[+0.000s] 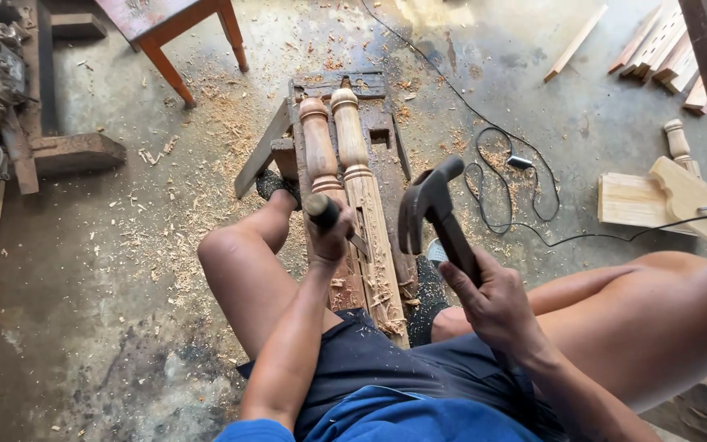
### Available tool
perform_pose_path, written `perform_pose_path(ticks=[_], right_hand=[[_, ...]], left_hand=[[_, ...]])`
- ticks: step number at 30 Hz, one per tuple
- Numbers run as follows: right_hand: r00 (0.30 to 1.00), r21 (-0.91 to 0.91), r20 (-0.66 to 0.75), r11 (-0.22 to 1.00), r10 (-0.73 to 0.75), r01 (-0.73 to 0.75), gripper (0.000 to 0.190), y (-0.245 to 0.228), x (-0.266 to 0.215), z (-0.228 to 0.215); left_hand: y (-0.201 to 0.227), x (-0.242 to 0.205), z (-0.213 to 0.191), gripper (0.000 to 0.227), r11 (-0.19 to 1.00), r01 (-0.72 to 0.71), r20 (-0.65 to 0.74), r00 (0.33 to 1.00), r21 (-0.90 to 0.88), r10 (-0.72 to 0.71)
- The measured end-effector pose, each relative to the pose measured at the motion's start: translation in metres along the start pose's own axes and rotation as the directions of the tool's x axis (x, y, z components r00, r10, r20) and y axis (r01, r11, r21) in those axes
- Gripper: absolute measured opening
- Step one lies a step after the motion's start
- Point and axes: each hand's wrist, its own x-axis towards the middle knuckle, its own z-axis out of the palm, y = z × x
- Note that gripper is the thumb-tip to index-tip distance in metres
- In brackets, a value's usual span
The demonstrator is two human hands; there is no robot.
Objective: Chiseling a decorative wooden leg using a hammer and a handheld carving tool.
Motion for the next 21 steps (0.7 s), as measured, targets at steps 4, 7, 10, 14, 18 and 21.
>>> perform_pose_path(ticks=[4, 7, 10, 14, 18, 21], right_hand=[[0.999, 0.059, 0.003, 0.997, -0.049, 0.048, 0.03, -0.021, 0.004, -0.009], [0.991, 0.097, 0.007, 0.987, -0.133, 0.132, 0.028, -0.033, 0.002, -0.015], [0.976, 0.056, -0.042, 0.975, -0.213, 0.215, 0.027, -0.045, -0.007, -0.022], [0.953, 0.041, -0.086, 0.955, -0.291, 0.295, 0.026, -0.027, -0.016, -0.009], [0.978, -0.252, 0.069, 0.945, -0.198, 0.209, 0.031, 0.028, 0.002, 0.027], [0.987, -0.376, 0.138, 0.918, -0.081, 0.128, 0.032, 0.042, 0.011, 0.023]], left_hand=[[-0.023, -0.014, -0.002, 0.011, 0.986, -0.018, 0.018, 1.0, 0.163, 0.015], [-0.028, -0.021, 0.002, 0.009, 0.885, -0.257, 0.208, 0.96, 0.389, 0.187], [-0.025, -0.027, 0.01, 0.012, 0.846, -0.3, 0.27, 0.943, 0.44, 0.195], [-0.02, -0.035, 0.022, 0.013, 0.802, -0.302, 0.34, 0.931, 0.516, 0.132], [-0.005, -0.035, 0.041, 0.035, 0.406, -0.595, 0.544, 0.802, 0.694, 0.244], [-0.04, -0.035, 0.017, 0.037, 0.588, -0.534, 0.519, 0.827, 0.607, 0.215]])
